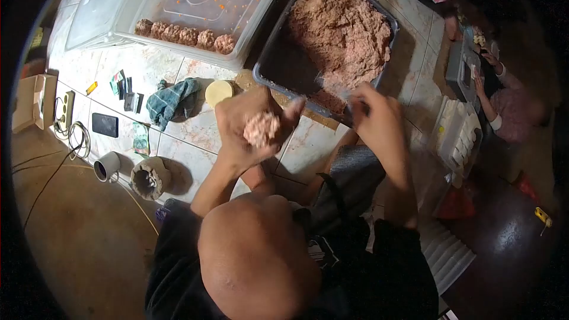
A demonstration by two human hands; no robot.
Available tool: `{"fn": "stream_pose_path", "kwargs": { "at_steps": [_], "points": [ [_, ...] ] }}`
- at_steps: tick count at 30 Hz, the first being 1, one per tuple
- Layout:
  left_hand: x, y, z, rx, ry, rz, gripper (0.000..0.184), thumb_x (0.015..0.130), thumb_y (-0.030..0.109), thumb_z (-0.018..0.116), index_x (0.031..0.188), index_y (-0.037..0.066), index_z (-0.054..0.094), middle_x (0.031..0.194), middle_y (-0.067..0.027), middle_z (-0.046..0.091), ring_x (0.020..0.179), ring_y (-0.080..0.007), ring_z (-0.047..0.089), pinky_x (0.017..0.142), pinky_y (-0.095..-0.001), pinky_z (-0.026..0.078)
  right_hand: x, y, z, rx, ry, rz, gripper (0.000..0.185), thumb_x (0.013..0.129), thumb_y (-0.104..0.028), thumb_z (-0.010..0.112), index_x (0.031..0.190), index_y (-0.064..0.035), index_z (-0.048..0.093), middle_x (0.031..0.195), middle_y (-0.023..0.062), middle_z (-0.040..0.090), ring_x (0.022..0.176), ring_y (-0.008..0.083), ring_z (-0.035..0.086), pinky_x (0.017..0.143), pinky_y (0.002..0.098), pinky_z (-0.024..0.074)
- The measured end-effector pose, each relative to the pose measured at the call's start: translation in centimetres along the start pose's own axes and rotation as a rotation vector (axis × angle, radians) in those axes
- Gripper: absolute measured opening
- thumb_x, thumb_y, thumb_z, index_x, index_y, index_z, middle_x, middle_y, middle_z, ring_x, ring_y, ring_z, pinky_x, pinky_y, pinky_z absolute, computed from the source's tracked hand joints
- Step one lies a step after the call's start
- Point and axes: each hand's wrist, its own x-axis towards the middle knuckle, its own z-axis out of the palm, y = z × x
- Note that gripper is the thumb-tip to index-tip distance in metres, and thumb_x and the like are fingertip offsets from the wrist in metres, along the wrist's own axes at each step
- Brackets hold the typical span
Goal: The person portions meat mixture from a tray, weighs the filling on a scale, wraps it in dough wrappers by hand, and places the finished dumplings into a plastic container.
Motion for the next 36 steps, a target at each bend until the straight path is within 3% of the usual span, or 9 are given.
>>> {"fn": "stream_pose_path", "kwargs": {
  "at_steps": [7,11,13,15,17,19,22,24,36],
  "points": [
    [-0.8,-2.6,-5.4,-0.458,0.499,-0.377,0.023,0.085,0.0,0.087,0.098,-0.001,0.068,0.087,-0.0074,0.07,0.071,-0.0092,0.063,0.059,-0.023,0.048,1.6,6.7,2.4,-0.459,-0.177,-0.059,0.016,0.085,-0.014,0.074,0.1,-0.0095,0.078,0.092,0.0234,0.073,0.089,0.0463,0.071,0.081,0.0573,0.0561],
    [-1.3,-2.1,-3.7,0.374,0.284,-0.126,0.031,0.093,0.009,0.084,0.073,0.0,0.061,0.072,-0.0042,0.064,0.06,-0.011,0.05,0.056,-0.0274,0.043,4.2,11.2,7.5,-0.386,-0.28,-0.165,0.018,0.082,-0.006,0.073,0.098,-0.0071,0.078,0.096,0.0237,0.074,0.092,0.0443,0.071,0.084,0.0545,0.0566],
    [-1.4,-1.9,-2.0,0.343,0.302,-0.272,0.035,0.087,0.015,0.09,0.075,0.001,0.062,0.067,0.0012,0.06,0.061,-0.0089,0.051,0.056,-0.0263,0.042,4.7,11.5,10.8,-0.206,-0.159,-0.275,0.017,0.08,-0.002,0.072,0.095,-0.0069,0.079,0.09,0.022,0.074,0.089,0.0409,0.073,0.081,0.0508,0.0576],
    [-1.6,-3.0,-1.3,-0.277,0.353,-0.493,0.03,0.085,0.013,0.092,0.085,-0.001,0.065,0.079,0.0019,0.065,0.066,-0.0078,0.053,0.061,-0.026,0.045,5.0,9.5,10.3,-0.099,-0.178,-0.195,0.014,0.079,-0.002,0.071,0.092,-0.0039,0.075,0.093,0.0231,0.073,0.092,0.0434,0.072,0.081,0.0521,0.0571],
    [-2.8,-4.0,-3.3,-0.122,0.184,-0.373,0.026,0.087,0.005,0.089,0.099,0.0,0.067,0.096,-0.0022,0.069,0.066,-0.0044,0.056,0.061,-0.025,0.048,6.0,8.4,8.5,-0.128,-0.252,-0.144,0.011,0.079,-0.002,0.071,0.09,-0.002,0.073,0.094,0.0238,0.072,0.094,0.0447,0.071,0.081,0.0525,0.0568],
    [-5.7,-5.3,-6.3,-0.458,0.583,-0.502,0.023,0.087,0.006,0.089,0.091,0.002,0.067,0.083,0.0,0.066,0.06,-0.0037,0.052,0.054,-0.0243,0.044,5.9,9.3,6.7,-0.283,-0.354,-0.072,0.01,0.079,-0.002,0.071,0.089,-0.0013,0.072,0.094,0.0241,0.071,0.094,0.0449,0.07,0.08,0.052,0.0566],
    [-7.3,-8.0,-4.8,0.111,0.353,-0.406,0.035,0.09,0.007,0.087,0.071,0.003,0.058,0.06,0.0046,0.053,0.053,-0.0035,0.04,0.05,-0.0231,0.033,5.2,11.3,10.0,-0.394,-0.239,-0.234,0.008,0.082,-0.007,0.073,0.089,-0.0052,0.076,0.084,0.0221,0.073,0.086,0.0424,0.072,0.08,0.051,0.0579],
    [-7.1,-8.3,-1.5,0.005,0.313,-0.409,0.039,0.089,0.008,0.088,0.069,0.004,0.055,0.06,0.0059,0.049,0.056,-0.0029,0.037,0.051,-0.0239,0.03,5.7,11.3,9.7,-0.341,-0.261,-0.188,0.008,0.084,-0.011,0.074,0.089,-0.0054,0.076,0.083,0.0215,0.073,0.084,0.0426,0.072,0.08,0.052,0.0577],
    [-11.0,-14.4,4.0,-0.311,0.162,-0.535,0.043,0.083,-0.002,0.085,0.118,0.002,0.06,0.082,0.0047,0.052,0.074,-0.0053,0.048,0.068,-0.0228,0.044,5.7,11.5,6.2,0.042,-0.199,-0.143,0.014,0.089,-0.015,0.076,0.099,-0.0055,0.08,0.093,0.0215,0.076,0.091,0.0419,0.071,0.082,0.0494,0.0566]
  ]
}}
